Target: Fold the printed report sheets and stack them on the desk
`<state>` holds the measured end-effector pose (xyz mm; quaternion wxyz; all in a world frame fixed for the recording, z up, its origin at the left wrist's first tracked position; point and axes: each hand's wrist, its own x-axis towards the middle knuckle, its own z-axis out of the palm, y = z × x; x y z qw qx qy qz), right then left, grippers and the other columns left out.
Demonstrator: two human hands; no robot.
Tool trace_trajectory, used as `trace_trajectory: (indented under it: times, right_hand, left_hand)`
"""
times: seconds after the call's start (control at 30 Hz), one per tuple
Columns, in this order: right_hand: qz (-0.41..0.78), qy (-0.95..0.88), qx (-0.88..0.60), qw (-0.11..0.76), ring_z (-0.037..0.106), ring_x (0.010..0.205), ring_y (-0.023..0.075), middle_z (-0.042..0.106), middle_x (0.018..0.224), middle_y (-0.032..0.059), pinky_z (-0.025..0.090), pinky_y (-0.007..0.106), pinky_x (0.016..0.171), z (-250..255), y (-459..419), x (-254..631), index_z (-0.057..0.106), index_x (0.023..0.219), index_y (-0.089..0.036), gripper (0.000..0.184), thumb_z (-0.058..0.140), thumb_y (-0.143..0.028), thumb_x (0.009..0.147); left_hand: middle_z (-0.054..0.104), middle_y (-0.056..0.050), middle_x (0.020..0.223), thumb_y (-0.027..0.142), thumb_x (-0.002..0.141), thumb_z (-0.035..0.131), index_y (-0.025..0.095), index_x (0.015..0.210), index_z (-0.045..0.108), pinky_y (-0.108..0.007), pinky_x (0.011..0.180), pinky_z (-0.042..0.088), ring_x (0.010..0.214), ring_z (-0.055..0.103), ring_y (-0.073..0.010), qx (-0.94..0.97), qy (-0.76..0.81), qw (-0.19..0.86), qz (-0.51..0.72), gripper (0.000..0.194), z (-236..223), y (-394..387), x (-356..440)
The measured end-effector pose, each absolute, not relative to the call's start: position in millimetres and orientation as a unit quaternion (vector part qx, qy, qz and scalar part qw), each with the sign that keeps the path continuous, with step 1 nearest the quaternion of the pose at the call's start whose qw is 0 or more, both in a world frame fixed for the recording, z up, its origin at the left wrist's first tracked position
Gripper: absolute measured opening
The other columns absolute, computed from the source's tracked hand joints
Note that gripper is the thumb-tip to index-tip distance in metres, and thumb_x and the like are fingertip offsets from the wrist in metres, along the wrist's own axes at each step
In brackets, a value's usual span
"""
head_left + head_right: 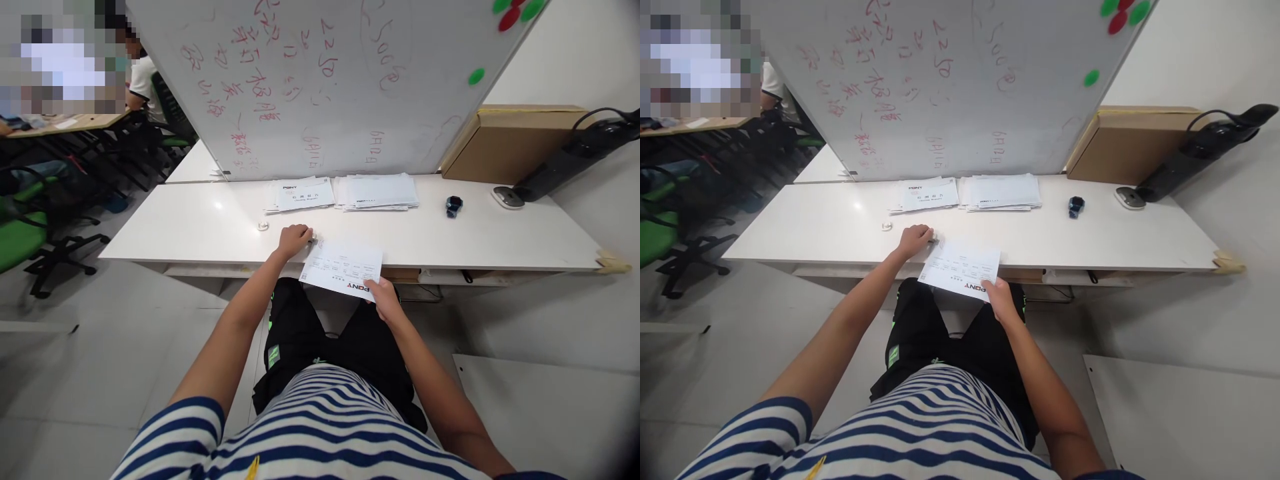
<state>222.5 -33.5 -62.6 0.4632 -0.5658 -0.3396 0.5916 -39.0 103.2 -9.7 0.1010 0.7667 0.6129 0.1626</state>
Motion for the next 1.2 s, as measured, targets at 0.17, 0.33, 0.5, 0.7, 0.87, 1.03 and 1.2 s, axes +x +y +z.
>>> trace_trajectory:
  times: [0.17, 0.33, 0.5, 0.7, 0.87, 1.03, 1.2]
  right_hand:
    - [0.589, -0.342, -0.577, 0.451, 0.053, 0.051, 0.0127, 0.072, 0.091, 0.0078, 0.033, 0.022, 0.036, -62.1, -31.4, 221.4, 0.067, 0.098, -0.013, 0.037, 0.063, -0.034, 0.066]
    - [0.588, -0.341, -0.582, 0.446, 0.054, 0.053, 0.0127, 0.072, 0.092, 0.0082, 0.034, 0.021, 0.036, -59.2, -30.6, 221.2, 0.067, 0.098, -0.013, 0.037, 0.064, -0.033, 0.067]
    - [0.584, -0.344, -0.585, 0.444, 0.054, 0.053, 0.0126, 0.072, 0.090, 0.0083, 0.034, 0.021, 0.035, -61.2, -26.9, 222.4, 0.067, 0.096, -0.012, 0.036, 0.064, -0.033, 0.067]
    - [0.576, -0.344, -0.594, 0.443, 0.052, 0.050, 0.0116, 0.072, 0.089, 0.0084, 0.034, 0.021, 0.035, -57.7, -25.7, 222.9, 0.067, 0.096, -0.012, 0.036, 0.064, -0.031, 0.066]
    - [0.578, -0.344, -0.594, 0.442, 0.055, 0.052, 0.0129, 0.072, 0.092, 0.0088, 0.034, 0.021, 0.035, -55.4, -27.3, 223.1, 0.067, 0.098, -0.012, 0.037, 0.063, -0.031, 0.066]
    - [0.577, -0.341, -0.600, 0.437, 0.063, 0.066, 0.0182, 0.072, 0.096, 0.0092, 0.044, 0.024, 0.043, -57.3, -26.5, 224.2, 0.068, 0.099, -0.012, 0.038, 0.062, -0.029, 0.067]
    - [0.576, -0.349, -0.601, 0.430, 0.066, 0.077, 0.0216, 0.071, 0.103, 0.0084, 0.050, 0.026, 0.051, -59.2, -25.2, 225.9, 0.068, 0.102, -0.014, 0.038, 0.062, -0.029, 0.068]
  left_hand:
    - [0.060, -0.004, 0.067, 0.040, 0.092, 0.034, 0.020, 0.060, 0.049, -0.033, 0.065, 0.028, 0.070, 0.054, -0.0206, 0.768, 0.608, 0.095, 0.177, 0.040, -13.6, 103.5, -39.2]
    - [0.062, -0.005, 0.069, 0.040, 0.092, 0.035, 0.020, 0.060, 0.049, -0.034, 0.067, 0.028, 0.072, 0.055, -0.0211, 0.769, 0.604, 0.087, 0.192, 0.040, -16.4, 103.5, -39.4]
    - [0.062, -0.004, 0.070, 0.040, 0.093, 0.034, 0.020, 0.062, 0.051, -0.034, 0.066, 0.028, 0.072, 0.054, -0.0200, 0.770, 0.609, 0.079, 0.175, 0.040, -15.4, 102.3, -38.8]
    - [0.067, -0.005, 0.085, 0.041, 0.092, 0.037, 0.021, 0.073, 0.058, -0.035, 0.071, 0.031, 0.081, 0.056, -0.0212, 0.768, 0.612, 0.087, 0.171, 0.035, -13.4, 100.9, -38.2]
    - [0.068, -0.006, 0.086, 0.042, 0.092, 0.036, 0.021, 0.074, 0.060, -0.035, 0.074, 0.032, 0.083, 0.057, -0.0221, 0.763, 0.617, 0.097, 0.167, 0.037, -11.1, 99.5, -36.8]
    - [0.069, -0.005, 0.090, 0.044, 0.091, 0.039, 0.022, 0.077, 0.062, -0.036, 0.077, 0.033, 0.087, 0.057, -0.0224, 0.751, 0.628, 0.112, 0.169, 0.035, -10.3, 99.7, -34.1]
    - [0.068, -0.004, 0.094, 0.045, 0.089, 0.045, 0.023, 0.080, 0.063, -0.038, 0.083, 0.032, 0.092, 0.055, -0.0242, 0.734, 0.641, 0.119, 0.191, 0.029, -15.4, 102.8, -33.0]
